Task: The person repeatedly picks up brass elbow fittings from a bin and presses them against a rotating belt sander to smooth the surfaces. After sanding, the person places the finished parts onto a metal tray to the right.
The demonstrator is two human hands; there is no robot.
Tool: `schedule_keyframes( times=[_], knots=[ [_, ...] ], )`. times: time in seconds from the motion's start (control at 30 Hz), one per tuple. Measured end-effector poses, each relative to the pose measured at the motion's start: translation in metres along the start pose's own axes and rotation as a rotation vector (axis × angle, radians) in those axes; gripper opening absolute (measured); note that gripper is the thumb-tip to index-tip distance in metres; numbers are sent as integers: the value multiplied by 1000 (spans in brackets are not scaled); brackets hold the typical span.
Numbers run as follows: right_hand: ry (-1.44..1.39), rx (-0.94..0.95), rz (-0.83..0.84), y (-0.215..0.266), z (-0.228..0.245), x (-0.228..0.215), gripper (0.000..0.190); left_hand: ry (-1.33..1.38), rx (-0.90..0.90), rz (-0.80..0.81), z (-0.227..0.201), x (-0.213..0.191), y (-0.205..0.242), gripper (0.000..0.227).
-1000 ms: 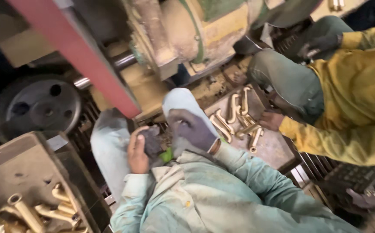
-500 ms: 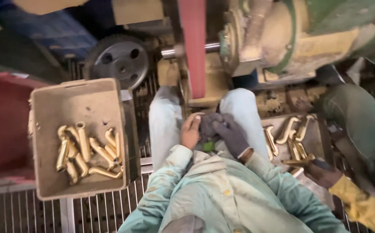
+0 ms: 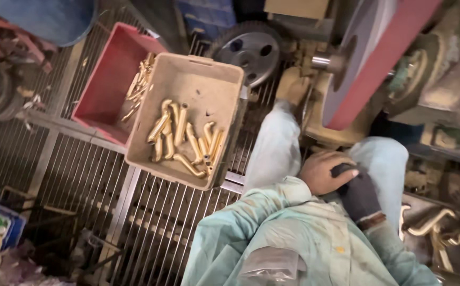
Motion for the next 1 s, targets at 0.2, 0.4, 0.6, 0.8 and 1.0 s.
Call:
schedule_keyframes(
  times=[0.2,0.4,0.6,0.8,1.0],
  knots=[
    [-231,116,-26,-26,52,-42,34,645,-204,28,41,18,2,45],
    [-194,174,7,-28,45,-36,47,1015,-302,188,61,28,0,61],
    [54,-118,5,-29,26,-8,52,801,-158,70,62,15,3,52],
    [-1307,916,101,-28,30,5,37,693,-254,-311,66,-43,-12,39],
    [-1275,985,89,-39,46,-4,28,220,-303,-722,109,-168,15,32]
  ],
)
Point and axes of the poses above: each hand's wrist, its own y-axis away from the middle knuckle, its own x-axis out of the palm, z = x × y, the point moved 2 cm from there along -y, towards the middle knuckle, and after that the axes turned 6 degrees about -z, right-handed, at the moved point
